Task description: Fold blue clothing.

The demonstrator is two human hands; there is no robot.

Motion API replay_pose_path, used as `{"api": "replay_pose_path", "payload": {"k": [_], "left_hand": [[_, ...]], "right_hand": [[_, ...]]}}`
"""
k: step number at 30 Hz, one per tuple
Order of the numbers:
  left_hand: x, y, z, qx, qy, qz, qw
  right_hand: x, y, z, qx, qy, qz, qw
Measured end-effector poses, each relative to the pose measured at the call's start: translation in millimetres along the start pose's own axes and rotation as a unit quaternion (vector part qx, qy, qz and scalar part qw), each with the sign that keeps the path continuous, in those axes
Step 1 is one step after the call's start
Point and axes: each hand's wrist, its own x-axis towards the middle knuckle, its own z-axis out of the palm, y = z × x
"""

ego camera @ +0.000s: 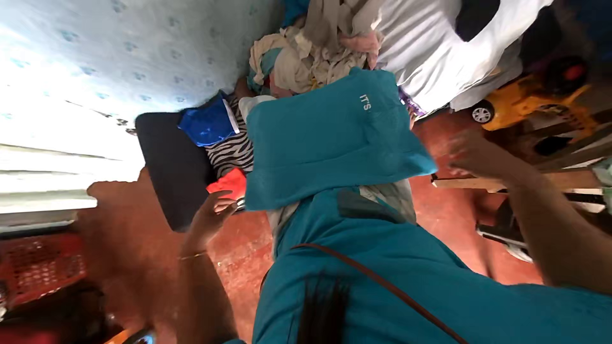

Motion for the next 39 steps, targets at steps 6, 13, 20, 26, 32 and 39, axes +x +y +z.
{"api": "replay_pose_path", "payload": {"k": [6,13,20,26,32,39], "left_hand": [[62.0,48.8,59.4,-0.069,0.023,0.13,0.989],[76.6,28.8,54.4,0.039,0.032,0.142,0.989],[65.9,31.8,13.8,-0.126,0.066,0.153,0.978],[99.7,15.2,54.5,-0.379,-0.022,-0.017,0.925],[80.9,-16.7,82.9,-0.463,-0.077,-0.085,0.879],[56.1,-21.4,70.7,-0.426,-0.043,-0.094,0.899]], "right_hand": [[86.5,-89.8,24.4,-0.054,0.047,-0.244,0.967],[124.0,-98.9,37.0,-0.13,0.001,-0.259,0.957],[74.3,-142.2,-31.4,-0.04,-0.055,-0.247,0.966],[133.7,-116.8,-12.9,-0.009,0.07,-0.199,0.977],[90.5,-68.0,14.5,0.089,-0.088,0.028,0.992],[64.3,-26.1,35.7,0.299,-0.118,0.109,0.941]]}}
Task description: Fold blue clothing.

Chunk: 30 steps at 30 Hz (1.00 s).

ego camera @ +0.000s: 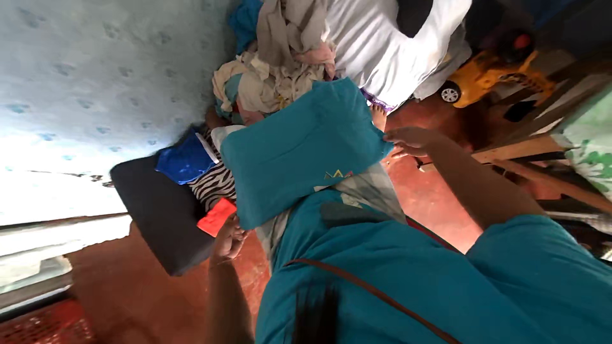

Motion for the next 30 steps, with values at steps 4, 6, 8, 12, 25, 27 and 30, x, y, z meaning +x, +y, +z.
{"api": "replay_pose_path", "payload": {"k": [4,6,8,12,25,27,30], "left_hand": [[-9.2,12.6,-4.9,-0.004,0.039,0.042,0.998],[-16.4,22.2,-10.8,0.004,0.066,0.084,0.994],[-28.8,35.7,-17.3,0.02,0.092,0.123,0.988],[-64.2,59.5,-34.5,0.058,0.129,0.138,0.98],[-95.2,51.2,-15.3,0.061,0.131,0.016,0.989],[-100.0,60.0,-6.6,0.073,0.155,0.022,0.985],[-99.8,63.6,3.7,0.1,0.176,0.044,0.978]], "right_hand": [[7.7,-5.4,-2.6,0.08,0.03,0.008,0.996],[4.6,-11.5,-8.8,0.091,0.039,-0.004,0.995],[-7.4,-20.1,-18.5,0.088,0.039,-0.028,0.995],[-46.6,-26.0,-38.0,0.018,0.034,-0.074,0.996],[-85.2,22.3,-44.6,-0.014,0.002,0.012,1.0],[-98.5,9.2,-40.8,-0.026,0.013,0.016,0.999],[-104.2,2.6,-36.7,-0.014,0.028,0.028,0.999]]}}
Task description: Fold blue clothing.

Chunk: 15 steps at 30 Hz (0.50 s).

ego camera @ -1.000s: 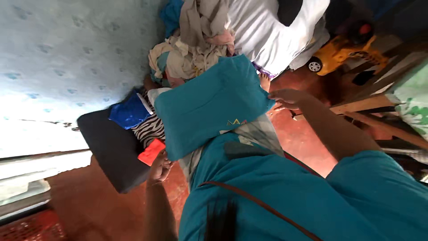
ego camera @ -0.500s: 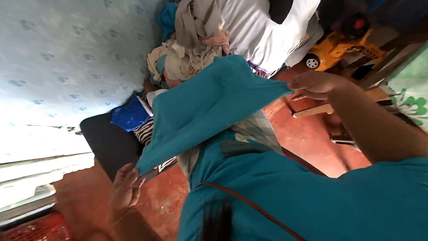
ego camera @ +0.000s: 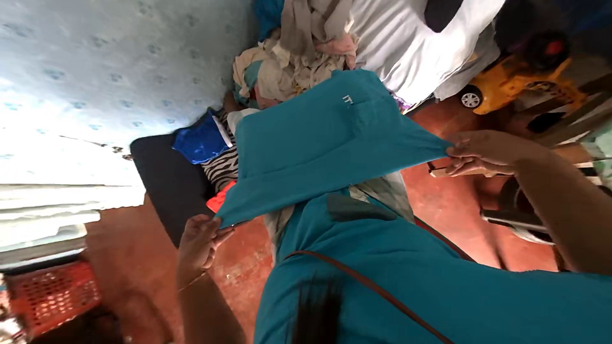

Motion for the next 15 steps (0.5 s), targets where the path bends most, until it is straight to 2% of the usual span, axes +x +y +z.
{"api": "replay_pose_path", "payload": {"k": [3,6,10,13,15], "left_hand": [[6.6,-3.3,5.7,0.021,0.004,0.031,0.999],[28.0,16.9,6.7,0.069,0.0,0.076,0.995],[75.6,98.9,1.2,0.102,-0.02,0.179,0.978],[96.6,191.6,3.3,0.1,0.065,0.196,0.973],[110.7,242.9,-11.8,0.1,0.082,0.236,0.963]], "right_hand": [[10.2,3.8,0.5,-0.01,0.015,-0.015,1.0],[23.7,-22.1,-1.3,-0.052,0.043,-0.069,0.995],[39.8,-115.2,-5.8,-0.051,0.085,-0.185,0.978],[34.8,-203.1,-10.4,0.009,0.129,-0.264,0.956],[24.4,-256.7,-19.9,0.036,0.146,-0.316,0.937]]}}
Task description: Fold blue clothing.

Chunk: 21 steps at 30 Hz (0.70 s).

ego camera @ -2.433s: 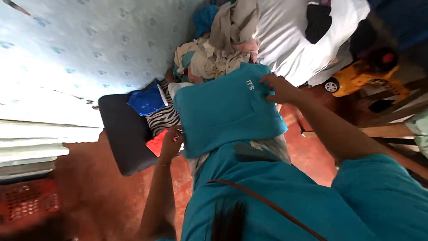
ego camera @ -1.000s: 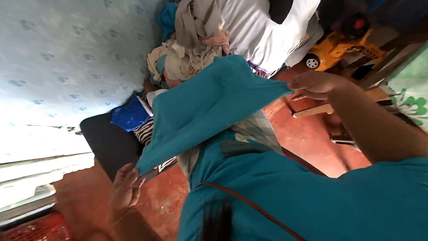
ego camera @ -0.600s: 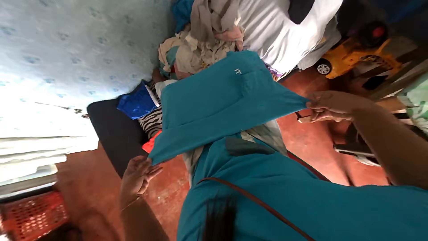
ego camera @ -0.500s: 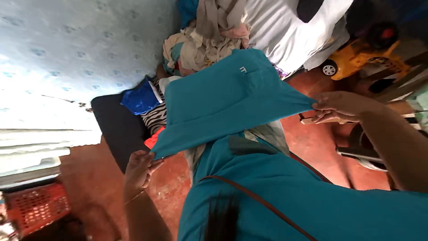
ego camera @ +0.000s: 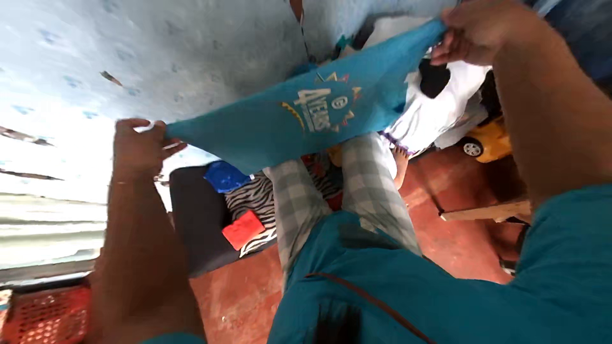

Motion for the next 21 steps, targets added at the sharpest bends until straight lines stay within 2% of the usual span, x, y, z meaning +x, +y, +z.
{"api": "replay_pose_path", "payload": {"k": [2,4,6,8,11,14,17,19,21], "left_hand": [[29.2,23.9,-23.3,-0.013,0.009,0.036,0.999],[39.9,41.8,-43.1,-0.008,-0.002,0.039,0.999],[35.6,50.0,-53.8,0.028,-0.002,0.004,1.0],[19.0,39.9,-57.4,0.071,-0.029,-0.031,0.997],[-20.0,-11.0,-53.6,0.106,-0.095,-0.044,0.989],[-84.8,-66.8,-25.9,0.098,-0.15,-0.09,0.98],[-117.1,-139.2,4.0,0.098,-0.216,-0.167,0.957],[-127.8,-159.7,16.1,0.116,-0.23,-0.199,0.945],[-133.9,-157.1,11.1,0.109,-0.215,-0.19,0.952]], "right_hand": [[13.3,-37.9,-4.3,0.016,0.013,-0.045,0.999],[8.7,-60.3,-5.9,0.023,0.016,-0.078,0.997],[-6.1,-64.6,-9.3,0.012,0.013,-0.079,0.997],[-26.2,-51.8,-15.8,-0.026,0.0,-0.055,0.998],[-73.0,-4.3,-16.9,-0.109,-0.035,-0.001,0.993],[-117.7,78.3,-12.6,-0.199,-0.109,0.068,0.971],[-138.2,165.4,-9.0,-0.175,-0.159,0.164,0.958],[-143.7,189.9,-6.3,-0.151,-0.154,0.203,0.955],[-149.9,182.5,-6.9,-0.157,-0.151,0.21,0.953]]}}
